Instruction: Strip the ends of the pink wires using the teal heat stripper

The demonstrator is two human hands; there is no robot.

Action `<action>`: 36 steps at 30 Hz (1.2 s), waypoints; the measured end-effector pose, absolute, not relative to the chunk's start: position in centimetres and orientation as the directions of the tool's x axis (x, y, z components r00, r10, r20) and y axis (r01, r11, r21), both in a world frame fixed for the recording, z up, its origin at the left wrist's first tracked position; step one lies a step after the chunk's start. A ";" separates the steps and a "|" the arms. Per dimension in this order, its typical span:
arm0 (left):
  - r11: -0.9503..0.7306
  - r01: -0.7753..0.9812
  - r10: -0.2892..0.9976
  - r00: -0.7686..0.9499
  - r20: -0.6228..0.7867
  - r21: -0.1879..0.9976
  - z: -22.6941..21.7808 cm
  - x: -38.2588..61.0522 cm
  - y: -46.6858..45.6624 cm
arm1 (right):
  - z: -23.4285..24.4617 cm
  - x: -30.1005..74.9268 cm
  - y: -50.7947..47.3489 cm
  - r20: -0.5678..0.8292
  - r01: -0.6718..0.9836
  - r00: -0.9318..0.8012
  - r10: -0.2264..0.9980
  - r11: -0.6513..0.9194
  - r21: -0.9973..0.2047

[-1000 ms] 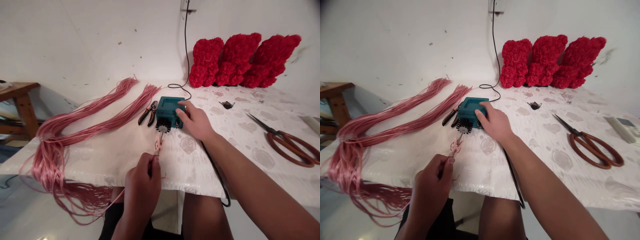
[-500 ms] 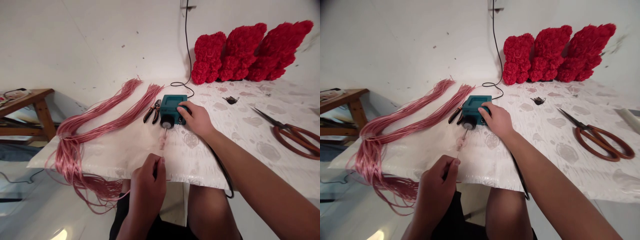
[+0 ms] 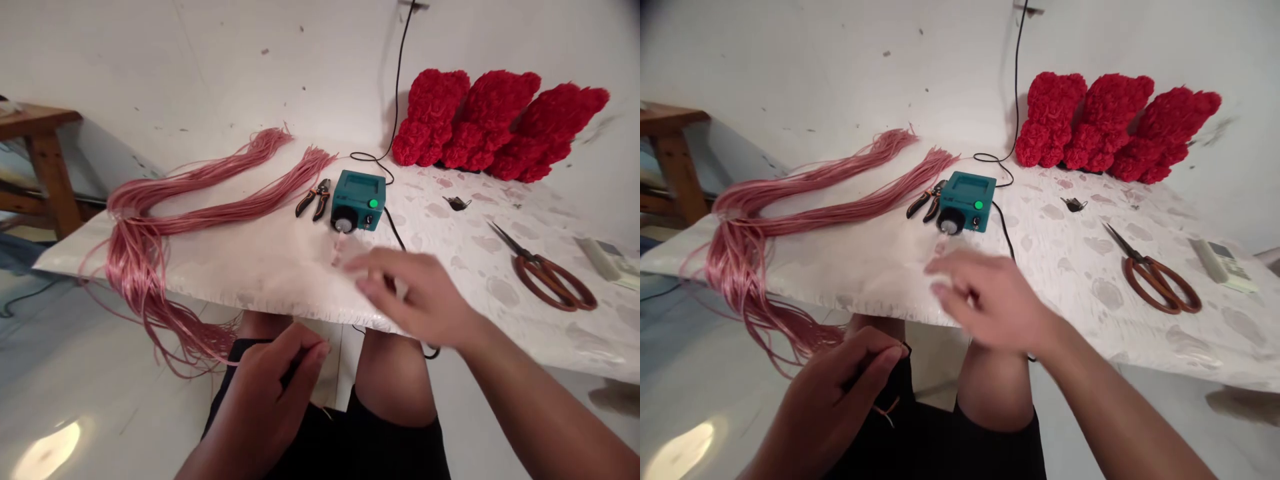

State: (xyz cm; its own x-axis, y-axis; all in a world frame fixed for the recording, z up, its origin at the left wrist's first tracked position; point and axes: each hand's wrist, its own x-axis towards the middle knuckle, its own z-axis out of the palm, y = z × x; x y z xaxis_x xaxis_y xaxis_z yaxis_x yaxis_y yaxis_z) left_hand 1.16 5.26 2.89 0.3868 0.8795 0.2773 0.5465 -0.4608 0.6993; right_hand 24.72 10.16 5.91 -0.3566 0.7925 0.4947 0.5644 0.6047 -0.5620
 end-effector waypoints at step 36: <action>-0.529 0.483 0.828 0.475 0.299 0.698 0.6 -0.5 -0.4 | 1.3 20.5 0.0 0.300 0.409 -0.356 0.885 0.436 -0.802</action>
